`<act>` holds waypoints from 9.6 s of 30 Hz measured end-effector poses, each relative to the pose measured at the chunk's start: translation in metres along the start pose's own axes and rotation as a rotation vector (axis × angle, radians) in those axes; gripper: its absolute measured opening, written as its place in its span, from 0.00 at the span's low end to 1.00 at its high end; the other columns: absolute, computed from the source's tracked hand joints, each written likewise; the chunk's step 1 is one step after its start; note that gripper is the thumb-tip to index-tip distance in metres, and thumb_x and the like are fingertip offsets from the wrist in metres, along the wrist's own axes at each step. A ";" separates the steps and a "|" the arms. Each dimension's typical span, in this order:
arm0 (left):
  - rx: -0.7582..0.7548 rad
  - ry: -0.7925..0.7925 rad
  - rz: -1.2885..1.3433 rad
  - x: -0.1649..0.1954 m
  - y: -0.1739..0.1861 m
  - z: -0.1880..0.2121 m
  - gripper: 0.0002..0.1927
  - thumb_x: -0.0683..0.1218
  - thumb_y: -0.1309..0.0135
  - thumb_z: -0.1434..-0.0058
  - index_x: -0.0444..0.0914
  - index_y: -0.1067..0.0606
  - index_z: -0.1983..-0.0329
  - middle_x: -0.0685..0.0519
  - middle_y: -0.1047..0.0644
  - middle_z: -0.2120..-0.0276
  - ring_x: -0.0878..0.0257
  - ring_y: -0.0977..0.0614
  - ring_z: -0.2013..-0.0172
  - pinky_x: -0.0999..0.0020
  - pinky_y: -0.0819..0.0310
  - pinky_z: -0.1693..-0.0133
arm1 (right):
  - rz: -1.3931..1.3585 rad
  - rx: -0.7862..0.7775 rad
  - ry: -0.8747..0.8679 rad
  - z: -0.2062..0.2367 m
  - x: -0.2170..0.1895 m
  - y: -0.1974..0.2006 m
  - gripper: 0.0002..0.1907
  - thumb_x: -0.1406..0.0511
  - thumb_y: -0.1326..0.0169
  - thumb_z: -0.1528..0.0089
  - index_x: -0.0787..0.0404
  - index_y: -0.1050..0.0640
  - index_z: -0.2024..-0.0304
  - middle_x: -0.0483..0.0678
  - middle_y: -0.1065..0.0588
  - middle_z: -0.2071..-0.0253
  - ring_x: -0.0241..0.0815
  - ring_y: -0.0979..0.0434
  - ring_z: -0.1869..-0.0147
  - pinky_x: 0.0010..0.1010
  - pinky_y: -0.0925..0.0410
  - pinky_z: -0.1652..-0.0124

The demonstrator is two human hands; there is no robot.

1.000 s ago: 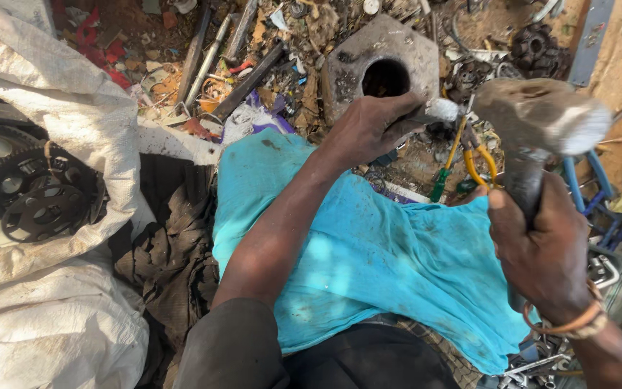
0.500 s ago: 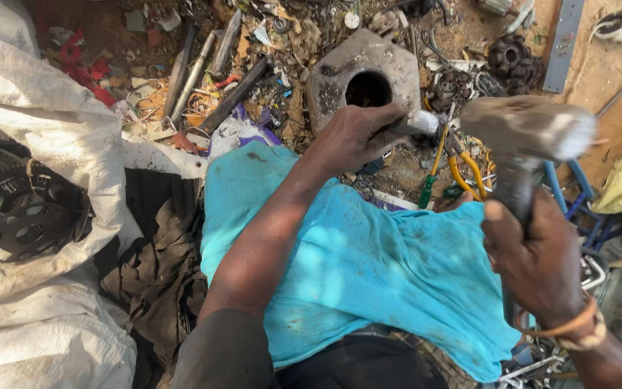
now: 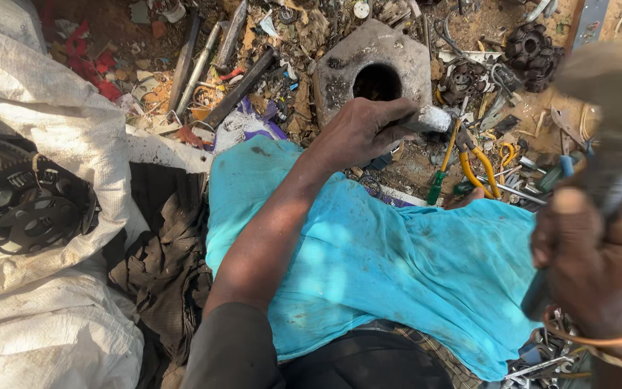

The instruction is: The person sits on the ground in a scrap yard and dismantles metal parts. They use pliers to grip and pull pieces from a cast metal housing, then hold a chisel-like bar against the part and strike it with a hammer, placing removed pieces aside and continuing with other components.

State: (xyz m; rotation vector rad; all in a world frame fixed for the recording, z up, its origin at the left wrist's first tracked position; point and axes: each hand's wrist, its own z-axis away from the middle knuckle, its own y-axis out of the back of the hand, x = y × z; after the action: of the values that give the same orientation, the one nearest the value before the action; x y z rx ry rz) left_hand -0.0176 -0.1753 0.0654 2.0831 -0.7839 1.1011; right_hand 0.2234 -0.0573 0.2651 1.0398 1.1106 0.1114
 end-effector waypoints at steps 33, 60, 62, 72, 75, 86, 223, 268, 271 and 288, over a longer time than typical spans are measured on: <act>-0.018 0.057 0.032 0.002 0.000 0.005 0.14 0.47 0.37 0.36 0.41 0.26 0.50 0.48 0.18 0.64 0.48 0.15 0.62 0.57 0.22 0.63 | -0.076 0.194 0.232 0.007 0.009 -0.022 0.11 0.62 0.46 0.29 0.63 0.30 0.59 0.47 0.31 0.78 0.39 0.32 0.77 0.34 0.37 0.76; 0.162 0.270 0.441 -0.026 0.003 0.015 0.16 0.38 0.38 0.33 0.36 0.25 0.43 0.53 0.15 0.52 0.68 0.15 0.50 0.68 0.17 0.47 | -0.644 -0.337 -0.959 0.004 0.165 -0.178 0.13 0.55 0.46 0.34 0.55 0.32 0.64 0.40 0.36 0.79 0.31 0.39 0.81 0.26 0.43 0.83; 0.144 0.281 0.426 -0.025 0.001 0.014 0.16 0.39 0.38 0.33 0.37 0.25 0.44 0.54 0.15 0.52 0.68 0.15 0.50 0.68 0.16 0.48 | -0.659 -0.344 -0.946 0.005 0.162 -0.177 0.12 0.56 0.46 0.34 0.54 0.32 0.63 0.40 0.35 0.78 0.31 0.39 0.80 0.26 0.43 0.82; 0.112 0.208 0.342 -0.022 -0.003 0.015 0.15 0.39 0.36 0.34 0.36 0.24 0.46 0.52 0.16 0.52 0.66 0.16 0.47 0.65 0.18 0.45 | -0.641 -0.353 -0.928 0.006 0.158 -0.176 0.13 0.56 0.47 0.33 0.55 0.33 0.63 0.40 0.35 0.77 0.31 0.39 0.80 0.26 0.42 0.81; 0.111 0.201 0.315 -0.025 -0.002 0.017 0.16 0.39 0.36 0.34 0.36 0.25 0.46 0.51 0.16 0.52 0.65 0.15 0.48 0.65 0.18 0.46 | -0.626 -0.348 -0.929 0.007 0.156 -0.176 0.13 0.56 0.46 0.33 0.55 0.33 0.63 0.40 0.35 0.77 0.30 0.38 0.79 0.26 0.42 0.81; 0.132 0.019 0.122 -0.043 -0.011 0.025 0.31 0.33 0.39 0.40 0.42 0.34 0.35 0.46 0.18 0.52 0.51 0.14 0.49 0.61 0.17 0.51 | -0.583 -0.305 -0.921 0.013 0.151 -0.174 0.14 0.55 0.46 0.33 0.56 0.31 0.64 0.40 0.35 0.77 0.31 0.38 0.80 0.26 0.41 0.82; -0.098 0.110 0.096 0.008 -0.014 0.007 0.21 0.53 0.33 0.41 0.40 0.19 0.48 0.49 0.21 0.59 0.59 0.18 0.61 0.63 0.21 0.62 | 0.299 -0.085 0.051 -0.008 0.073 -0.090 0.27 0.66 0.41 0.35 0.55 0.26 0.32 0.57 0.23 0.44 0.60 0.21 0.46 0.44 0.28 0.50; 0.067 0.011 -0.125 0.039 -0.051 0.004 0.27 0.49 0.36 0.34 0.39 0.30 0.35 0.50 0.23 0.46 0.56 0.19 0.48 0.64 0.19 0.47 | -0.062 -0.158 -0.109 -0.011 0.119 -0.098 0.13 0.64 0.46 0.32 0.65 0.24 0.48 0.52 0.25 0.65 0.45 0.27 0.65 0.36 0.32 0.61; 0.049 -0.078 -0.274 0.031 -0.050 0.005 0.28 0.48 0.35 0.35 0.36 0.31 0.36 0.48 0.24 0.49 0.52 0.19 0.50 0.59 0.20 0.48 | -0.084 -0.189 -0.095 -0.011 0.116 -0.095 0.12 0.64 0.47 0.31 0.65 0.24 0.50 0.51 0.25 0.65 0.43 0.28 0.65 0.35 0.32 0.61; 0.035 0.112 0.232 0.040 -0.041 0.008 0.19 0.46 0.39 0.33 0.40 0.27 0.41 0.51 0.22 0.56 0.61 0.17 0.62 0.65 0.22 0.60 | -0.070 -0.249 -0.005 -0.002 0.093 -0.064 0.23 0.67 0.47 0.34 0.62 0.28 0.35 0.50 0.20 0.56 0.42 0.19 0.54 0.32 0.29 0.54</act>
State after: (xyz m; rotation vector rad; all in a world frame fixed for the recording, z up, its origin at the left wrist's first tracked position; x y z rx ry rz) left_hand 0.0353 -0.1649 0.0856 1.9754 -0.9744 1.3529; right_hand 0.2411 -0.0408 0.1549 0.7782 1.0962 0.1864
